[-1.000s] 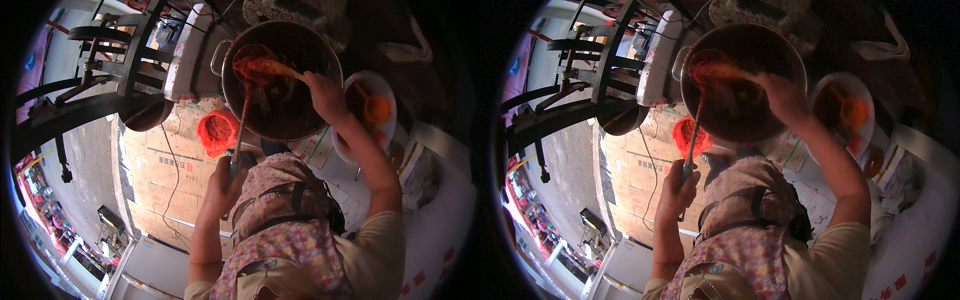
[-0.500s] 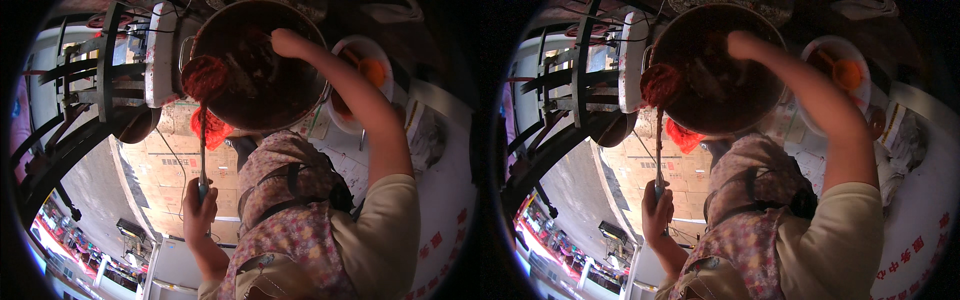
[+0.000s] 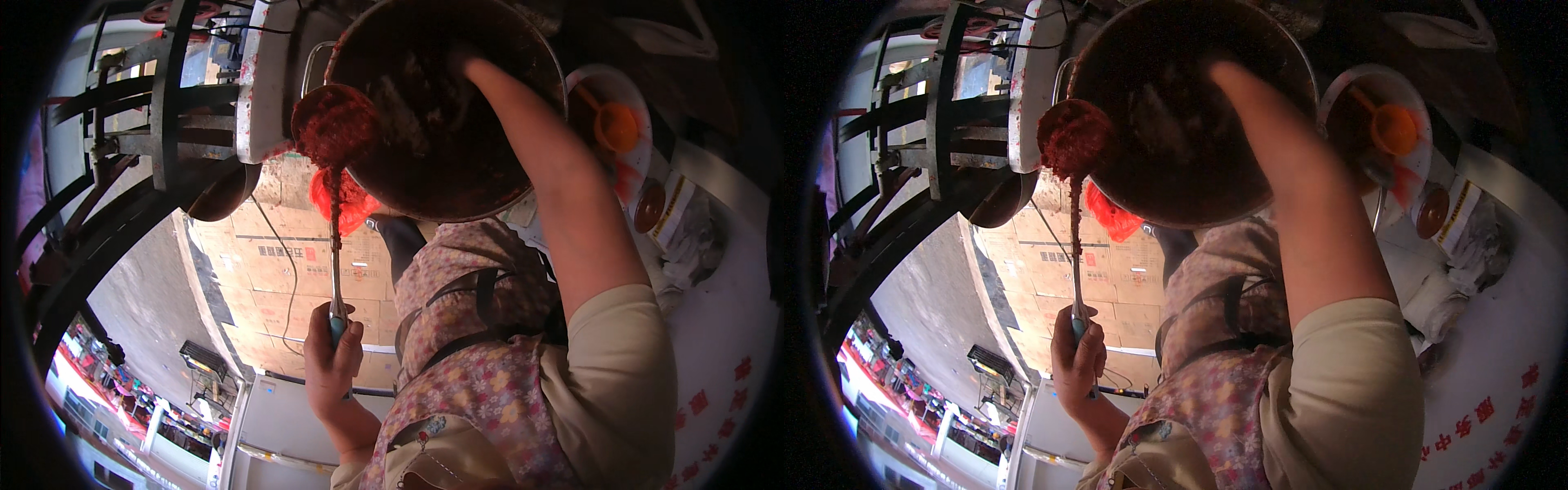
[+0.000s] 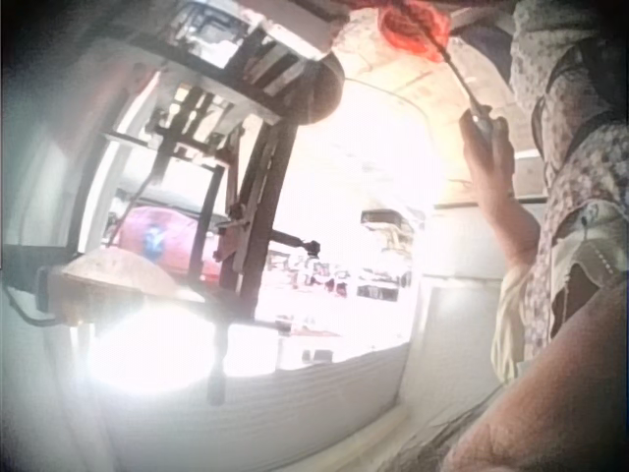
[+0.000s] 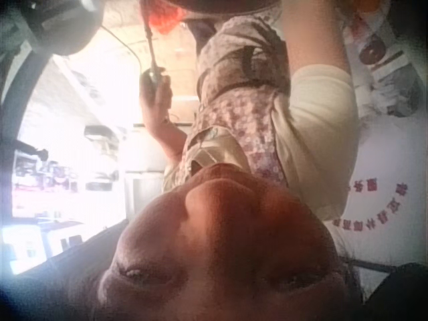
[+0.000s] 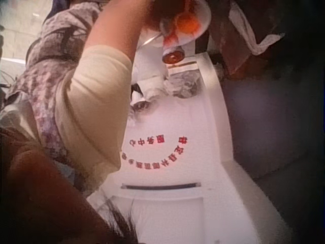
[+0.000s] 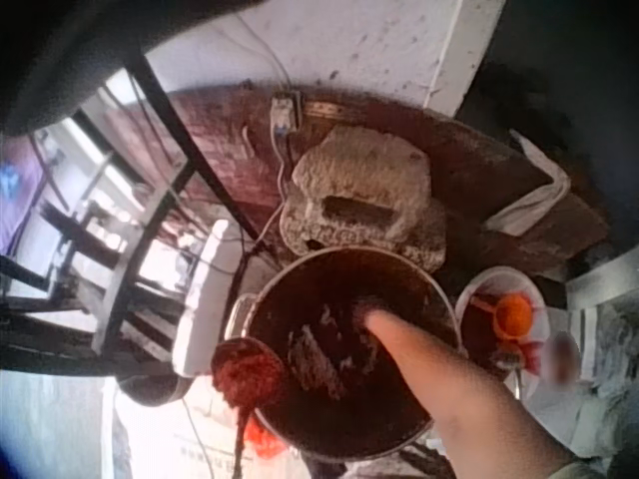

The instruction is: The person scoops a thick red paste from a large metal pot into a red plastic bucket using a ladle, then uses a wooden spatula to scrape the remaining paste from the pot into the bucket. The person repeats this process several times, transferring the paste between the two containers.

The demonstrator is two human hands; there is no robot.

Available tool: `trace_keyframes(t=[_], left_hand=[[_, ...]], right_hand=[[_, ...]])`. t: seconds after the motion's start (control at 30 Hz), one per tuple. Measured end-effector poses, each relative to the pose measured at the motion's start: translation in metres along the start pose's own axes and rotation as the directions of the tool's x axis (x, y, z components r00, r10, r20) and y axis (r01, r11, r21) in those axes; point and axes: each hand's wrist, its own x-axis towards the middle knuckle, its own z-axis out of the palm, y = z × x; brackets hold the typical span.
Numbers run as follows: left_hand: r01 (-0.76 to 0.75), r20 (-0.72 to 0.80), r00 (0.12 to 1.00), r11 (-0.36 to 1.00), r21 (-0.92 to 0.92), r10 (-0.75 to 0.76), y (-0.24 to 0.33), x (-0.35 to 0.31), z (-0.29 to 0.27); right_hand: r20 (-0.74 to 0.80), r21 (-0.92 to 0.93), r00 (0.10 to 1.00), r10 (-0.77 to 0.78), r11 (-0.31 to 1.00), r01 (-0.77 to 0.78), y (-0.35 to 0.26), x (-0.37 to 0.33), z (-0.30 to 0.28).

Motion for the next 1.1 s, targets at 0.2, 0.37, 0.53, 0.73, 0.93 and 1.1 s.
trace_keyframes(t=[0.2,0.37,0.53,0.73,0.93,1.1], left_hand=[[-0.006,-0.023,1.000,0.994,-0.112,0.004,-0.001,0.002,0.000],[-0.001,-0.028,1.000,0.993,-0.120,-0.002,-0.002,0.003,0.001],[-0.010,-0.024,1.000,0.992,-0.126,0.007,-0.002,0.006,0.003],[-0.021,-0.025,1.000,0.990,-0.137,0.018,-0.003,0.009,0.004],[0.035,-0.015,0.999,0.988,-0.151,-0.038,0.000,0.011,0.003],[0.028,-0.019,0.999,0.987,-0.159,-0.031,0.002,0.012,0.005]], right_hand=[[-0.138,-0.054,0.979,-0.152,0.988,0.146,-0.038,-0.036,-0.030],[-0.075,-0.144,0.969,-0.233,0.965,0.221,-0.079,-0.056,-0.059],[-0.049,-0.415,0.922,-0.385,0.847,0.332,-0.094,-0.049,-0.043],[0.004,-0.314,0.892,-0.452,0.846,0.430,-0.102,-0.037,-0.057],[-0.004,-0.351,0.916,-0.401,0.858,0.374,-0.103,-0.029,-0.065],[-0.026,-0.143,0.880,-0.474,0.873,0.466,-0.103,-0.030,-0.018]])
